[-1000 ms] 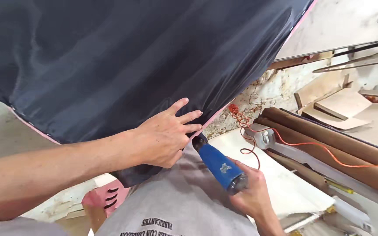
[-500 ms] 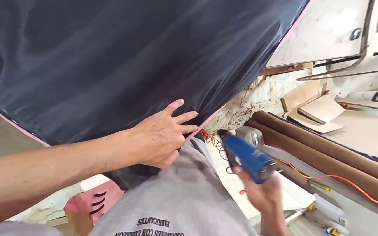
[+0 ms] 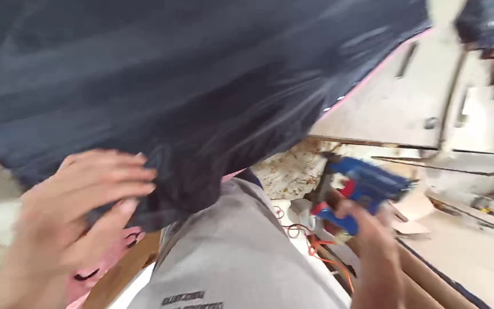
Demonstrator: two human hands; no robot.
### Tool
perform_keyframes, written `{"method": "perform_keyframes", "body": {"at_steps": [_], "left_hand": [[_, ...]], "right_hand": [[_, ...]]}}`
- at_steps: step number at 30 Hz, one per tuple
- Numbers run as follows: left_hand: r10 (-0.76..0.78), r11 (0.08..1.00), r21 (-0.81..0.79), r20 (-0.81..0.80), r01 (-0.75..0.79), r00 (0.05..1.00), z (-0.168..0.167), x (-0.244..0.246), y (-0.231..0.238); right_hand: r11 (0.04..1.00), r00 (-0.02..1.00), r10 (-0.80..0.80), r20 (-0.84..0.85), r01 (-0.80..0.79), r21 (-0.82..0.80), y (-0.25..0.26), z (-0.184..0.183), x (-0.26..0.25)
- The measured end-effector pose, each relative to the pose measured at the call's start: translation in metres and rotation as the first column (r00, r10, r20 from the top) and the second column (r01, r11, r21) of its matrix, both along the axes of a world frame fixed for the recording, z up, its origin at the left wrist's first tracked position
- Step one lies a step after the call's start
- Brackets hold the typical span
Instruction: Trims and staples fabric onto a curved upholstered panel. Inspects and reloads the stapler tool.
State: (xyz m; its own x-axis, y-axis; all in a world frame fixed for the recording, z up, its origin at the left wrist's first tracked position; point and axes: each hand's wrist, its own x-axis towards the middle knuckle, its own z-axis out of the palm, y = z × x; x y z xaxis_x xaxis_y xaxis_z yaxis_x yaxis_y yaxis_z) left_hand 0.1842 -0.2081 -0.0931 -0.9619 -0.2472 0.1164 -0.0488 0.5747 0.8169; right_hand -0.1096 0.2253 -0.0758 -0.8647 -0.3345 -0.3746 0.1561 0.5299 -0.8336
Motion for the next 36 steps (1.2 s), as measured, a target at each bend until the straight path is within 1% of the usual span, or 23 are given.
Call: {"method": "perform_keyframes", "body": {"at_steps": [3,6,8,10,12,13,14,15,17,19,21,23,25,26,27,28,29,30,31,32,33,34,36], "left_hand": [[0.165,0.981,0.125,-0.117,-0.150,0.979,-0.002,0.000,0.042],[0.262,0.958,0.168,-0.170,-0.234,0.950,0.004,-0.038,0.092],[0.237,0.951,0.243,-0.173,-0.191,0.956,0.006,-0.080,0.128],[0.134,0.912,0.400,-0.091,-0.087,0.987,-0.007,-0.129,0.170],[-0.101,0.816,0.577,0.112,0.018,0.989,-0.032,-0.182,0.218],[-0.250,0.748,0.663,0.217,0.046,0.944,-0.042,-0.208,0.244],[-0.389,0.654,0.754,0.267,0.060,0.882,-0.048,-0.232,0.270],[-0.480,0.560,0.826,0.256,0.068,0.839,-0.049,-0.253,0.294],[-0.531,0.397,0.917,0.199,0.034,0.824,-0.035,-0.277,0.337],[-0.509,0.315,0.949,0.194,-0.028,0.838,-0.015,-0.287,0.372],[-0.507,0.249,0.962,0.228,-0.112,0.831,-0.021,-0.294,0.397],[-0.508,0.296,0.926,0.360,-0.234,0.783,-0.031,-0.299,0.415],[-0.533,0.376,0.896,0.419,-0.237,0.735,-0.024,-0.312,0.426],[-0.606,0.364,0.929,0.292,-0.068,0.740,-0.035,-0.317,0.425],[-0.692,0.357,0.922,0.155,0.148,0.705,-0.046,-0.326,0.420],[-0.778,0.370,0.852,0.067,0.369,0.624,-0.050,-0.341,0.411],[-0.816,0.423,0.734,0.052,0.531,0.576,-0.050,-0.364,0.401],[-0.781,0.545,0.574,0.082,0.611,0.619,-0.050,-0.392,0.390],[-0.664,0.716,0.390,0.125,0.579,0.737,-0.049,-0.425,0.379],[-0.498,0.860,0.212,0.145,0.465,0.855,-0.049,-0.464,0.369],[-0.333,0.943,0.068,0.165,0.326,0.928,-0.051,-0.506,0.361],[-0.197,0.977,-0.034,0.202,0.208,0.959,-0.057,-0.549,0.356],[0.030,0.985,-0.170,0.257,0.015,0.966,-0.083,-0.632,0.351]], "right_hand": [[0.997,0.998,0.066,-0.012,-0.067,-0.045,0.009,-0.021,0.002],[0.977,0.989,0.143,0.027,-0.137,-0.161,0.043,-0.026,-0.005],[0.957,0.987,0.163,0.008,-0.156,-0.245,0.069,-0.024,-0.011],[0.945,0.994,0.096,-0.054,-0.108,-0.308,0.093,-0.019,-0.008],[0.915,0.988,-0.078,-0.133,0.018,-0.404,0.099,-0.013,-0.004],[0.876,0.972,-0.160,-0.171,0.060,-0.478,0.094,-0.008,0.000],[0.831,0.947,-0.224,-0.230,0.063,-0.552,0.084,-0.003,0.003],[0.800,0.912,-0.279,-0.300,0.048,-0.598,0.073,0.001,0.005],[0.794,0.808,-0.402,-0.430,0.074,-0.604,0.055,0.004,0.016],[0.814,0.683,-0.516,-0.517,0.204,-0.544,0.050,-0.009,0.031],[0.847,0.584,-0.527,-0.617,0.308,-0.432,0.059,-0.039,0.038],[0.877,0.447,-0.478,-0.756,0.293,-0.382,0.083,-0.081,0.038],[0.852,0.409,-0.510,-0.756,0.356,-0.383,0.094,-0.081,0.031],[0.822,0.392,-0.560,-0.730,0.376,-0.429,0.102,-0.079,0.026],[0.776,0.406,-0.629,-0.663,0.369,-0.511,0.111,-0.071,0.020],[0.717,0.430,-0.696,-0.575,0.368,-0.592,0.119,-0.054,0.011],[0.654,0.461,-0.745,-0.481,0.366,-0.662,0.132,-0.038,-0.001],[0.592,0.493,-0.776,-0.393,0.355,-0.723,0.150,-0.026,-0.013],[0.529,0.513,-0.798,-0.317,0.344,-0.775,0.168,-0.022,-0.025],[0.483,0.531,-0.807,-0.259,0.339,-0.807,0.186,-0.024,-0.034],[0.457,0.558,-0.803,-0.212,0.346,-0.820,0.203,-0.028,-0.042],[0.455,0.589,-0.788,-0.182,0.358,-0.815,0.218,-0.033,-0.050],[0.489,0.641,-0.751,-0.156,0.383,-0.784,0.239,-0.046,-0.068]]}}
